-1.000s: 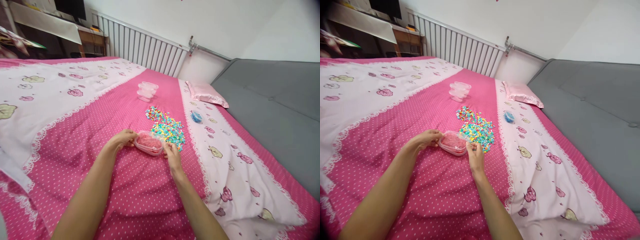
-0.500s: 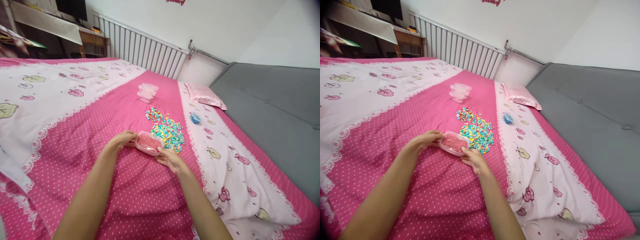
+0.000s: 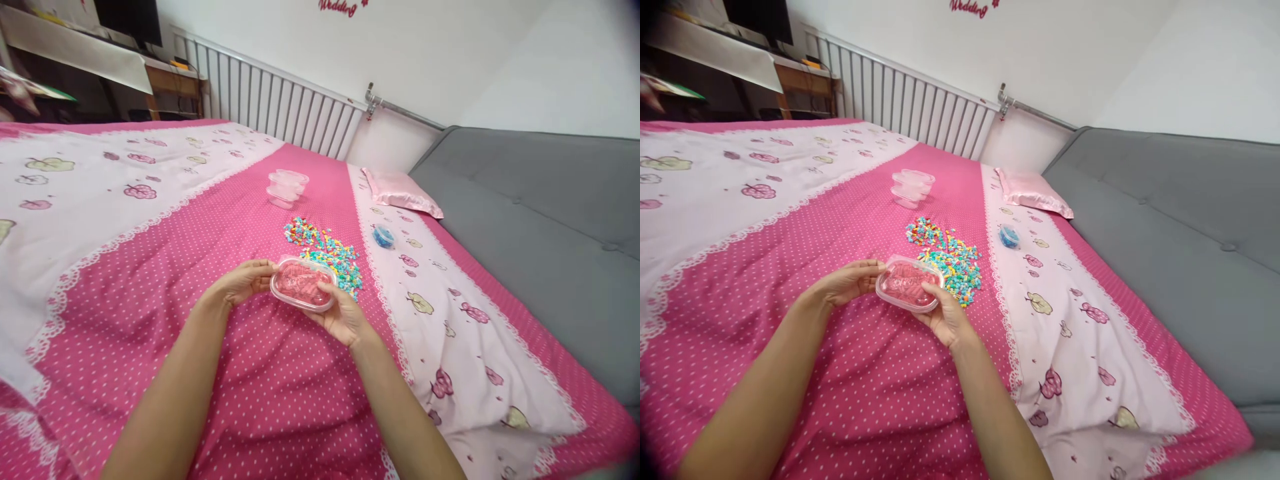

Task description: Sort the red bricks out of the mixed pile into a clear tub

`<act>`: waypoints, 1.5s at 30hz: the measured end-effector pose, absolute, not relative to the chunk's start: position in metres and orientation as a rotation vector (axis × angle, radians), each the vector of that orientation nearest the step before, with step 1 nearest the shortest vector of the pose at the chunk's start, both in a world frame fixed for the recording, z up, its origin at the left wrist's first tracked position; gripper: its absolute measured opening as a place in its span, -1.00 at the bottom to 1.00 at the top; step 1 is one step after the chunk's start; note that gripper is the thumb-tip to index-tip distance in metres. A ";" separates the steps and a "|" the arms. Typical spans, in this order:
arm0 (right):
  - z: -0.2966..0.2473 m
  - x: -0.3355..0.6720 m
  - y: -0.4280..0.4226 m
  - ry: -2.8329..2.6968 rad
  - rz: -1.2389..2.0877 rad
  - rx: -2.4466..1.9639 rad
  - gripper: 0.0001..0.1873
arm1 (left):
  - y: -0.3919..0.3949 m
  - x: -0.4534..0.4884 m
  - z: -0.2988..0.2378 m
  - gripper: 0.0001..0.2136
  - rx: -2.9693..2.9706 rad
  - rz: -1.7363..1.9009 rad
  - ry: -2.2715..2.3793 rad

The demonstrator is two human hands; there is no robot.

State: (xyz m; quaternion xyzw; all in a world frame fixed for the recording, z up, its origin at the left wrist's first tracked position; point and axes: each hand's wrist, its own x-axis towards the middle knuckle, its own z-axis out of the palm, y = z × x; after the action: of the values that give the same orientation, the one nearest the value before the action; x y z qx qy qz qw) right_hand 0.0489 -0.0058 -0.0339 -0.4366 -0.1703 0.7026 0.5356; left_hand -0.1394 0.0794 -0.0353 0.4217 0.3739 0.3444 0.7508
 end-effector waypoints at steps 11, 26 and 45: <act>-0.044 0.073 -0.010 -0.407 1.526 -1.125 -0.69 | 0.074 -0.100 -0.042 -0.74 0.972 0.755 0.752; -0.036 0.224 0.001 -0.081 1.131 -1.153 -0.78 | 0.110 -0.100 -0.070 -0.41 1.974 0.766 2.069; -0.095 0.371 0.117 0.148 0.878 -1.075 -0.84 | 0.125 -0.101 -0.103 -0.44 2.361 0.475 2.418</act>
State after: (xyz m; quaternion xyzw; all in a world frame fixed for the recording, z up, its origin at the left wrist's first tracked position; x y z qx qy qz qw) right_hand 0.3706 0.1171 -0.0949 -0.4947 0.0683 0.4043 0.7662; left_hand -0.1005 0.1247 -0.1025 0.6854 0.7021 0.1379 -0.1352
